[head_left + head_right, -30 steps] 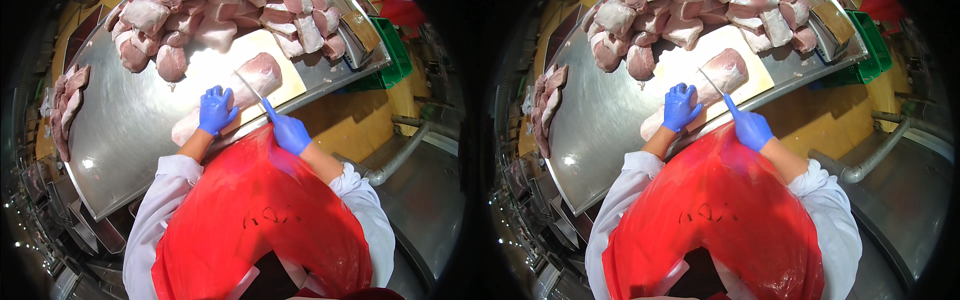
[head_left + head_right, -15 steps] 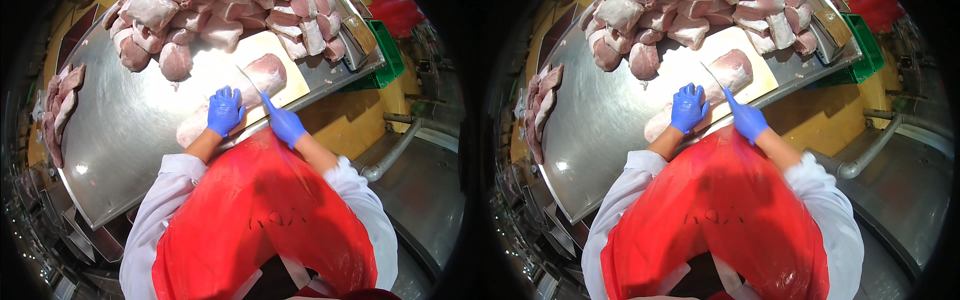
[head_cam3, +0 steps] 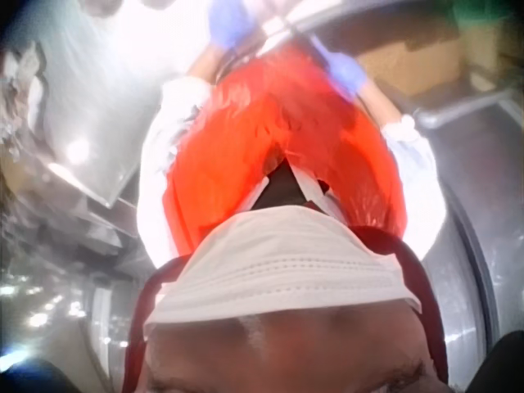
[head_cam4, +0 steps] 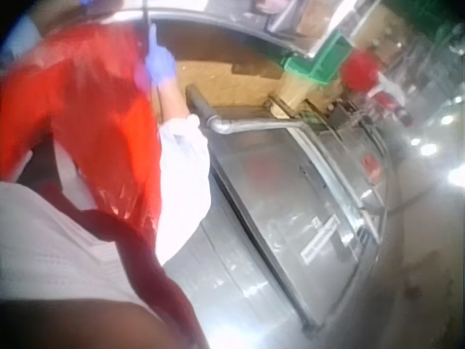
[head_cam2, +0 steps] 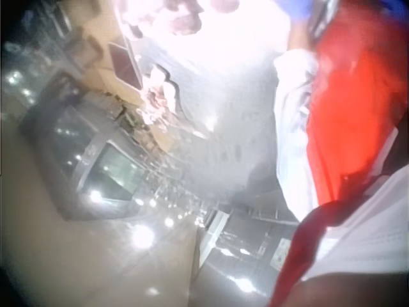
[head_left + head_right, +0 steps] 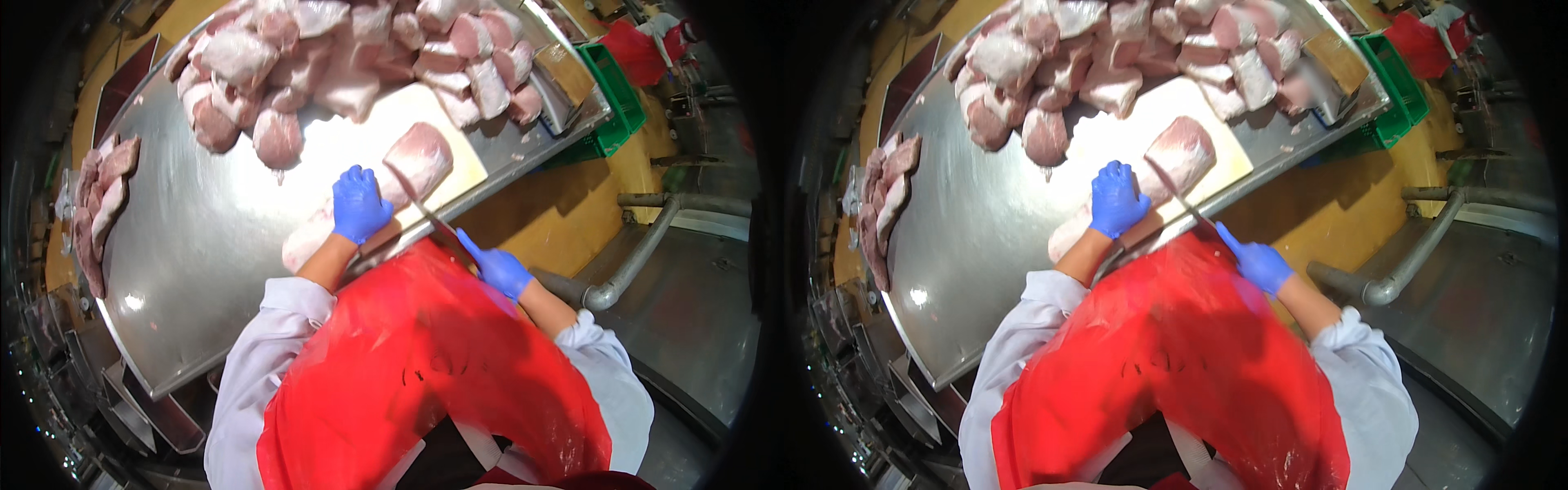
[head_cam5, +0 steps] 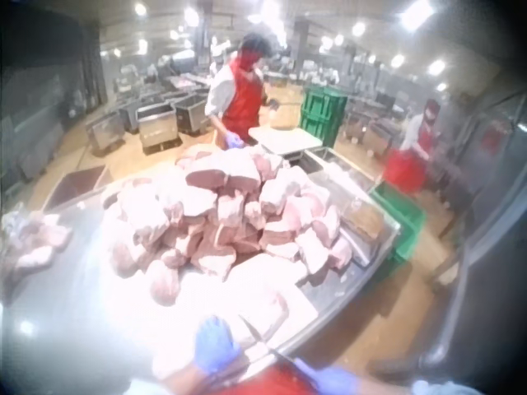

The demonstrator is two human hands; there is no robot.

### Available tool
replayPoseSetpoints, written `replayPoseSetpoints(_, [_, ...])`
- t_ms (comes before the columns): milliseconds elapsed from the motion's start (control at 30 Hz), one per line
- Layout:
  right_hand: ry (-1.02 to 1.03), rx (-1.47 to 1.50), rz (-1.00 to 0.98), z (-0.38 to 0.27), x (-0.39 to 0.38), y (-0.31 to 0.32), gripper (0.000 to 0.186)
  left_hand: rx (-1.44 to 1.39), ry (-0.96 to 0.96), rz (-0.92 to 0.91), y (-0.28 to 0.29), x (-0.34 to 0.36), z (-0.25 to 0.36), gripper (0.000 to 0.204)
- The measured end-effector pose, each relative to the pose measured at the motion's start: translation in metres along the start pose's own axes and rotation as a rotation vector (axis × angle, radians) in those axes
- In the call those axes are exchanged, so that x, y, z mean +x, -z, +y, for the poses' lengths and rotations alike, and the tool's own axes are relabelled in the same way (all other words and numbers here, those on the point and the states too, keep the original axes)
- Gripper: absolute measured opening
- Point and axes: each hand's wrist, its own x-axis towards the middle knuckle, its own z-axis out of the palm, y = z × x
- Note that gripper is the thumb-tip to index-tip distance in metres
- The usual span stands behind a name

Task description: The person repeatedly picks up large pieces of raw meat from a stainless steel table, places them on a cutting board, and slices them into smaller portions using a knife. The cut pieces are then moved to a pile on the table.

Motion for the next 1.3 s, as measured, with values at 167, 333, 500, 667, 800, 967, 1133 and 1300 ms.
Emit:
replayPoseSetpoints(167, [0.016, 0.016, 0.241, 0.075, -0.065, 0.038, 0.092, 0.166, -0.054, -0.279, -0.026, 0.071, 0.064, 0.110])
replayPoseSetpoints(333, [-0.162, 0.130, 0.598, 0.123, -0.069, 0.043, 0.086, -0.009, 0.125, -0.478, -0.052, 0.128, 0.064, 0.111])
replayPoseSetpoints(500, [-0.226, 0.494, 0.638, 0.141, -0.061, 0.016, 0.085, -1.110, 0.514, -0.475, -0.065, 0.163, -0.005, 0.077])
replayPoseSetpoints(667, [-0.239, 0.578, 0.594, 0.166, -0.043, 0.016, 0.084, -1.878, 0.260, -0.272, -0.002, 0.256, 0.007, 0.037])
replayPoseSetpoints(800, [-0.230, 0.820, 0.545, 0.163, -0.036, 0.058, 0.084, -0.961, -0.099, -0.102, 0.059, 0.343, 0.075, 0.045])
replayPoseSetpoints(967, [-0.192, 1.028, 0.875, 0.196, -0.028, 0.050, 0.083, -0.135, -0.885, -0.086, -0.020, 0.294, 0.146, 0.070])
replayPoseSetpoints(1133, [-0.268, 0.946, 0.964, 0.218, -0.031, 0.030, 0.084, 0.254, -0.844, -0.221, -0.132, 0.263, 0.186, 0.072])
replayPoseSetpoints(1300, [-0.499, 1.155, 0.951, 0.212, -0.046, 0.004, 0.082, 0.070, -0.873, -0.533, -0.138, 0.224, 0.237, 0.081])
